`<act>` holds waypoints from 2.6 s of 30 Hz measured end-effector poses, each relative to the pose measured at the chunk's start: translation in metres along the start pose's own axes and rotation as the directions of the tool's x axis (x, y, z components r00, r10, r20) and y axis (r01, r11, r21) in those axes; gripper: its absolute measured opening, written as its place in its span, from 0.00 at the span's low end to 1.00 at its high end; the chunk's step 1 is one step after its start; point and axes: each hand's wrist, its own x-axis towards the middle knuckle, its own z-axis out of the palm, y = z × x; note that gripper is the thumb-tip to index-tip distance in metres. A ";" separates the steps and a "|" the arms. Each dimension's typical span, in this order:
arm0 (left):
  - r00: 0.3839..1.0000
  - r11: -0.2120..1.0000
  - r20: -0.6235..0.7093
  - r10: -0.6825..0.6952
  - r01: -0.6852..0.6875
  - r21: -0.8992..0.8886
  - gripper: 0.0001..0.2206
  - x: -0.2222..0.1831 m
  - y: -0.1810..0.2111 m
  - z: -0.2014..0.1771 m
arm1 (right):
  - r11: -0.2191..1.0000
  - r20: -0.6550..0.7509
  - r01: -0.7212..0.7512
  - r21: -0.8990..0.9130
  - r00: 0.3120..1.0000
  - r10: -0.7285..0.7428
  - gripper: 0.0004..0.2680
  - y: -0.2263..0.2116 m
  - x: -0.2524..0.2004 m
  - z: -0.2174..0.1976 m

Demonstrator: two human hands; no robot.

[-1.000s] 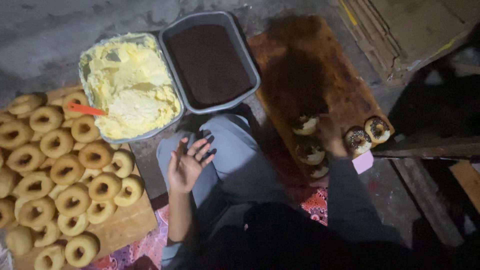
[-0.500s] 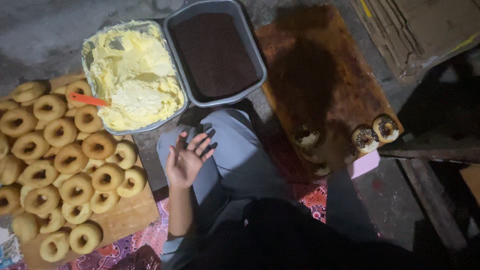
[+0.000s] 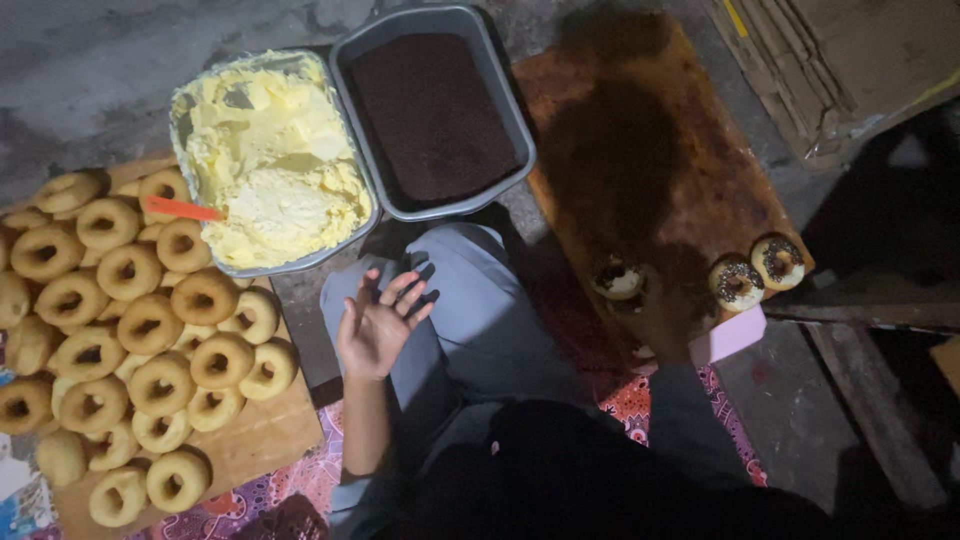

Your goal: The person repeatedly picks donuts from a pile, fills the center hole with a yellow cream using a spatula, and then dips the filled donut into a dark topping. The finished donuts are placed on a wooden board.

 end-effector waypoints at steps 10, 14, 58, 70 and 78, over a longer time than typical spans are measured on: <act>0.989 0.984 -0.013 0.144 -0.145 -0.101 0.24 -0.034 0.004 0.003 | 0.977 -0.123 0.198 -0.078 0.971 -0.206 0.37 -0.075 0.031 0.005; 0.950 0.954 -0.161 0.269 -0.286 -0.092 0.21 -0.076 0.010 -0.060 | 0.960 -0.129 0.269 -0.077 0.952 -0.277 0.36 -0.091 0.046 0.014; 0.509 0.863 -0.718 0.476 -0.110 0.494 0.17 -0.024 0.039 -0.022 | 0.079 0.368 -0.404 0.911 0.714 -0.596 0.13 -0.338 0.044 0.146; 0.628 0.900 -0.706 0.328 -0.436 0.030 0.25 -0.003 0.079 -0.080 | 0.160 -0.051 0.884 0.440 0.202 -0.978 0.19 -0.485 0.069 0.110; 0.643 0.889 -0.708 0.290 -0.455 -0.049 0.28 0.006 0.083 -0.116 | 0.017 -0.046 0.826 0.564 0.052 -0.998 0.19 -0.500 0.065 0.123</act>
